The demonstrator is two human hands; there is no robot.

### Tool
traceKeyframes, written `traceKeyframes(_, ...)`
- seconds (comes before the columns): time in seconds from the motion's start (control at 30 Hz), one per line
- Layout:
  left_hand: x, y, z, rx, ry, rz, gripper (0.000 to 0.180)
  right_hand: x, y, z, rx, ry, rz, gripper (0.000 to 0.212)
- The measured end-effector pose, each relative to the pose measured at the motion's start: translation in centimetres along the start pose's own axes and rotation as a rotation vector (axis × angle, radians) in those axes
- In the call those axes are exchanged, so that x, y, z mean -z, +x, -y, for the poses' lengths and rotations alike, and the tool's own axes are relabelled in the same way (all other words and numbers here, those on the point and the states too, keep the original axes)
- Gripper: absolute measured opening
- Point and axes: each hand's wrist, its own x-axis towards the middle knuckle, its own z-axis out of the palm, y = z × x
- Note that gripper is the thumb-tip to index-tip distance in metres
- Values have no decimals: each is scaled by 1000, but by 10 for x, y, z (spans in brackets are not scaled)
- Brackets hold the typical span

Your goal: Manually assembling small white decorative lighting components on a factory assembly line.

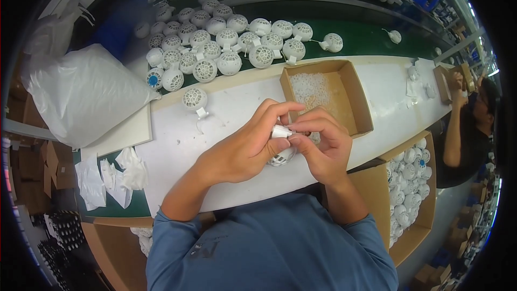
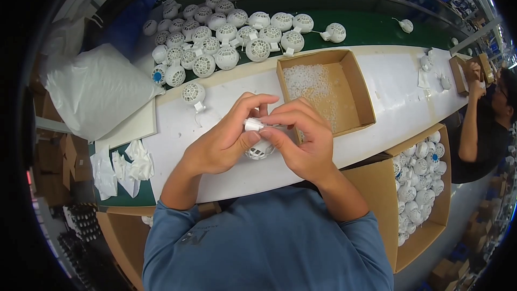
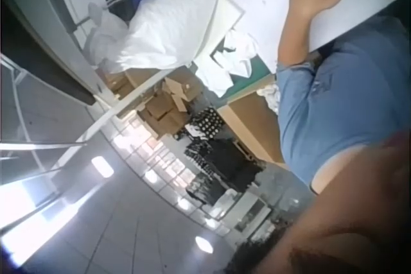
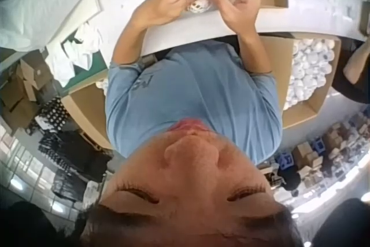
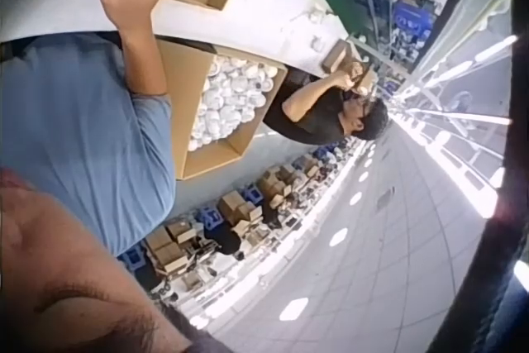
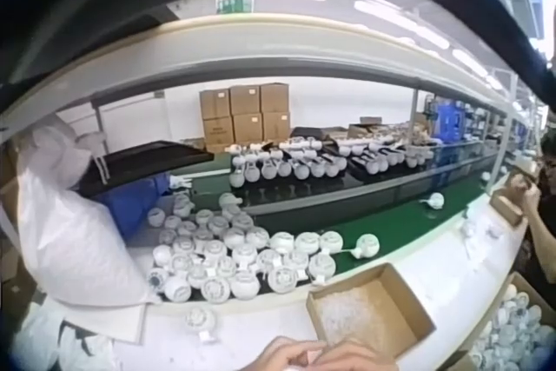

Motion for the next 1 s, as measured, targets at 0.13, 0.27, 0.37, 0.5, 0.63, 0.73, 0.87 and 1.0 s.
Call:
traceKeyframes(0.13,0,1,-1,-11,14,18,74,0,-2,-2,-16,-21,-38,16)
traceKeyframes(0.27,-1,1,3,18,-42,23,77,7,0,0,41,-59,-14,18)
traceKeyframes(0.37,-8,1,10,97,-267,17,62,21,3,1,97,-169,79,20)
traceKeyframes(0.5,-16,5,16,300,-619,54,53,30,18,-3,496,-497,120,21)
traceKeyframes(0.63,-24,8,21,360,-713,40,51,31,26,4,649,-677,140,24)
traceKeyframes(0.73,-26,7,19,324,-485,4,52,30,26,14,562,-813,212,26)
traceKeyframes(0.87,-25,6,14,265,-30,-16,56,32,25,17,441,-838,298,23)
traceKeyframes(1.0,-22,7,15,150,11,-17,64,41,26,5,288,-429,285,23)
